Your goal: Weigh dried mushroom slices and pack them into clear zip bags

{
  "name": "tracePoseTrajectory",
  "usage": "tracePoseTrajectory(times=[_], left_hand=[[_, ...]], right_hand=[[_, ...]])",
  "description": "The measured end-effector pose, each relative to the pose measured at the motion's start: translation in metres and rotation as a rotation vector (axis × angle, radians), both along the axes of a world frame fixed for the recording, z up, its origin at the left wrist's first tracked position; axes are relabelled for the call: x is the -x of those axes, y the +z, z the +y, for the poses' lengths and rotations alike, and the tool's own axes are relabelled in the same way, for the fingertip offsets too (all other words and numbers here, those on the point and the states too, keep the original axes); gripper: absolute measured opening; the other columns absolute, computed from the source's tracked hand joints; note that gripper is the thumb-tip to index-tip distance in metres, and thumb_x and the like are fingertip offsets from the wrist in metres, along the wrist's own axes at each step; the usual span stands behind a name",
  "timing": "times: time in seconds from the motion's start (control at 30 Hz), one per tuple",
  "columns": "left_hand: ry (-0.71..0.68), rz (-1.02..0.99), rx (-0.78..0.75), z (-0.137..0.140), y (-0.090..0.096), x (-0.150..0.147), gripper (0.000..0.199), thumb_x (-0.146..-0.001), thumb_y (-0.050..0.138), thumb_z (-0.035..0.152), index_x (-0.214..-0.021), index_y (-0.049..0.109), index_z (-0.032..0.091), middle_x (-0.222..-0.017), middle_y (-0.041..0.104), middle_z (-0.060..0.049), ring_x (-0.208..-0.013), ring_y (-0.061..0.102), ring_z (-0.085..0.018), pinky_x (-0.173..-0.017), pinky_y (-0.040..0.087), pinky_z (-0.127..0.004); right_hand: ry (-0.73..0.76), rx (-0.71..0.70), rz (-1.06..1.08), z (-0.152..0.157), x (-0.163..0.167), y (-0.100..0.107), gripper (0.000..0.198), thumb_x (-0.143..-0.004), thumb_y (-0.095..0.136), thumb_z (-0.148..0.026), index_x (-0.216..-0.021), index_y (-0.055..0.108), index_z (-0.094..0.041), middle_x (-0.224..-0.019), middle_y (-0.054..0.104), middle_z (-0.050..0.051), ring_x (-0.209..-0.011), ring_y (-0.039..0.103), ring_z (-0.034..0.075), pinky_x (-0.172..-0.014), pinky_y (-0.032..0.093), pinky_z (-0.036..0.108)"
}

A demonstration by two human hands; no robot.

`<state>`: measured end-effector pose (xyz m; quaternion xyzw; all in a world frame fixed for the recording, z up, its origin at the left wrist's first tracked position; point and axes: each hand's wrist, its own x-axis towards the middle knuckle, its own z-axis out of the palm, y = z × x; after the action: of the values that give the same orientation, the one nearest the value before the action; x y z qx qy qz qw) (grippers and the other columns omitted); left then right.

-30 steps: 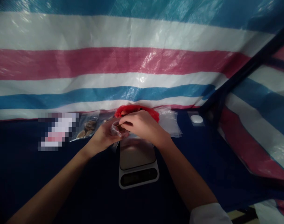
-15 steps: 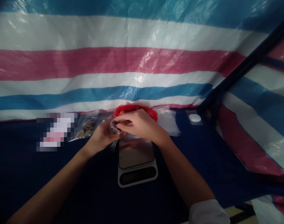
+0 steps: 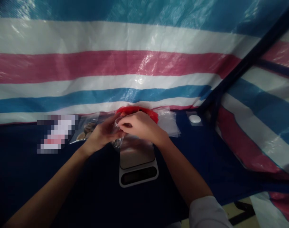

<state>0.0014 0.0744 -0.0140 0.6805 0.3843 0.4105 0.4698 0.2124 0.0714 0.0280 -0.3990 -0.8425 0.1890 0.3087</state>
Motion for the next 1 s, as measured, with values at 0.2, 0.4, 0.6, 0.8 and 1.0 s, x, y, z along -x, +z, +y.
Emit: tracePoseTrajectory(times=[0.2,0.4,0.6,0.8,1.0], left_hand=[[-0.002,-0.200,0.272,0.007,0.005,0.017,0.059,-0.084,0.082,0.048,-0.133,0.071,0.018,-0.139,0.070,-0.015,-0.129,0.065,-0.033,-0.106,0.053,-0.044],[-0.052,-0.128,0.158,0.008,0.002,0.011,0.041,-0.081,0.082,0.057,-0.098,0.081,0.020,-0.105,0.080,-0.009,-0.093,0.074,-0.025,-0.086,0.058,-0.037],[0.159,-0.180,0.128,0.009,0.001,0.009,0.037,-0.084,0.080,0.054,-0.088,0.073,0.018,-0.082,0.073,-0.003,-0.070,0.064,-0.015,-0.067,0.052,-0.027],[0.234,-0.133,0.053,0.004,0.006,0.004,0.037,-0.084,0.079,0.053,-0.090,0.069,0.018,-0.078,0.070,-0.002,-0.068,0.063,-0.015,-0.066,0.053,-0.027],[0.196,-0.004,-0.006,-0.002,0.012,0.000,0.038,-0.087,0.075,0.055,-0.095,0.075,0.017,-0.087,0.075,-0.006,-0.078,0.068,-0.020,-0.070,0.056,-0.031]], right_hand=[[0.123,-0.035,0.154,0.007,-0.007,-0.001,0.015,-0.097,0.069,-0.024,-0.102,0.083,-0.027,-0.110,0.082,0.001,-0.104,0.076,0.020,-0.098,0.059,0.033],[0.184,-0.030,0.201,0.007,-0.007,-0.002,0.015,-0.096,0.070,-0.024,-0.103,0.083,-0.029,-0.111,0.081,-0.001,-0.104,0.076,0.018,-0.099,0.059,0.032],[0.149,-0.026,0.154,0.007,-0.010,0.000,0.011,-0.093,0.074,-0.021,-0.097,0.084,-0.023,-0.097,0.083,0.002,-0.087,0.077,0.018,-0.083,0.059,0.030],[0.094,0.061,0.127,0.000,-0.008,0.004,0.014,-0.092,0.075,-0.027,-0.101,0.084,-0.022,-0.095,0.083,0.003,-0.079,0.075,0.017,-0.078,0.057,0.029],[0.057,0.121,0.106,0.000,-0.009,0.006,0.012,-0.091,0.075,-0.027,-0.096,0.084,-0.021,-0.085,0.081,0.001,-0.072,0.071,0.014,-0.071,0.052,0.026]])
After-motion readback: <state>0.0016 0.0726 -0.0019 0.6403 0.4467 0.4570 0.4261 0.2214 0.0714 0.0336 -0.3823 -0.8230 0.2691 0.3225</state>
